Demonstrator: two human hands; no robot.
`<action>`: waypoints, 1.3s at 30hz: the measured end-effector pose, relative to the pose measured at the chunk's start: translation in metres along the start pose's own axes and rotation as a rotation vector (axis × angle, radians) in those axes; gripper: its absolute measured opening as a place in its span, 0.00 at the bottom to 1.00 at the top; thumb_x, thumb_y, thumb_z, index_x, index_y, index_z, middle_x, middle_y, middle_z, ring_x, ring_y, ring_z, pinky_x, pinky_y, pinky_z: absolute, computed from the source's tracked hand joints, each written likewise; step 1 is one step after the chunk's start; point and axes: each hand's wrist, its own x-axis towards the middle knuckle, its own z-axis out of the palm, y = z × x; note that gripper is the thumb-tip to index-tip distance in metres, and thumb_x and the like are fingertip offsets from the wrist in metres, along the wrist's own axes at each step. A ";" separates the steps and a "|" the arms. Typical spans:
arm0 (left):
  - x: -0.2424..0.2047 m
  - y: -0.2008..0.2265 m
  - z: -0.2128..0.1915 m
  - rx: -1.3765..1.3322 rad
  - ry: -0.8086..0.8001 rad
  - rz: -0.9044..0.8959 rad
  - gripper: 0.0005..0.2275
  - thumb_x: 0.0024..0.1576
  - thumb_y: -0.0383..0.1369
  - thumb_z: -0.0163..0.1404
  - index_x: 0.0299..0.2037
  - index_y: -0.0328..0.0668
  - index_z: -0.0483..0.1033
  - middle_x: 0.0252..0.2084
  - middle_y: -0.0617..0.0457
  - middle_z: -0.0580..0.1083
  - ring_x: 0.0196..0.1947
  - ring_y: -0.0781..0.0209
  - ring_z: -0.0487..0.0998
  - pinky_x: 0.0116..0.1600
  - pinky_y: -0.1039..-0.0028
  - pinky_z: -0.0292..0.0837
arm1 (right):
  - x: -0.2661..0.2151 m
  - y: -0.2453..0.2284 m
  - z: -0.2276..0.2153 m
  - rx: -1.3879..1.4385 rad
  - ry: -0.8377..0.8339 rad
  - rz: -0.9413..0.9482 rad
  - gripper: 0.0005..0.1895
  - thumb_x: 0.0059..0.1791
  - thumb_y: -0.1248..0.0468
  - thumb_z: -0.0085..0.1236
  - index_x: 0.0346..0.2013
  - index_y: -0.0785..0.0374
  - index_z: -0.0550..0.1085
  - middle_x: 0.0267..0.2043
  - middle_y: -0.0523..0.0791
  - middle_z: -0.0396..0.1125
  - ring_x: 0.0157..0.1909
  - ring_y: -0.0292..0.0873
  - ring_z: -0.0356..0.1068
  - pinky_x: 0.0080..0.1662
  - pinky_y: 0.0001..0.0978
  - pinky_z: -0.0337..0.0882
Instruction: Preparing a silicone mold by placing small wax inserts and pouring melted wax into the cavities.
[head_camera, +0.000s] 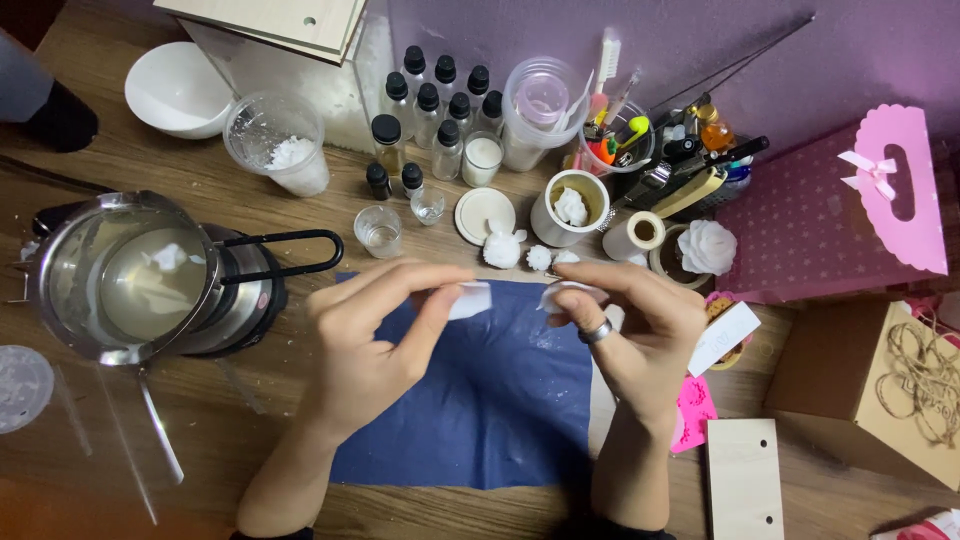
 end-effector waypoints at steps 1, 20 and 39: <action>-0.003 -0.002 0.003 0.000 0.000 -0.001 0.04 0.51 0.20 0.51 0.33 0.36 0.78 0.23 0.51 0.76 0.21 0.59 0.77 0.29 0.78 0.73 | -0.002 0.001 0.002 0.000 0.000 0.001 0.06 0.41 0.69 0.61 0.31 0.68 0.76 0.22 0.48 0.71 0.21 0.37 0.68 0.27 0.25 0.69; -0.010 -0.008 0.017 -0.559 -0.128 -0.238 0.04 0.53 0.22 0.49 0.29 0.31 0.77 0.17 0.48 0.75 0.18 0.66 0.76 0.25 0.80 0.74 | -0.002 0.006 -0.003 0.084 -0.128 -0.029 0.03 0.40 0.71 0.61 0.23 0.68 0.76 0.18 0.47 0.69 0.20 0.37 0.65 0.28 0.25 0.68; -0.011 -0.012 0.022 -0.620 -0.165 -0.329 0.09 0.59 0.25 0.41 0.43 0.30 0.74 0.25 0.47 0.75 0.29 0.68 0.74 0.36 0.77 0.74 | -0.007 0.015 0.002 0.218 0.025 0.061 0.06 0.43 0.70 0.58 0.28 0.73 0.74 0.19 0.49 0.68 0.22 0.38 0.68 0.26 0.23 0.69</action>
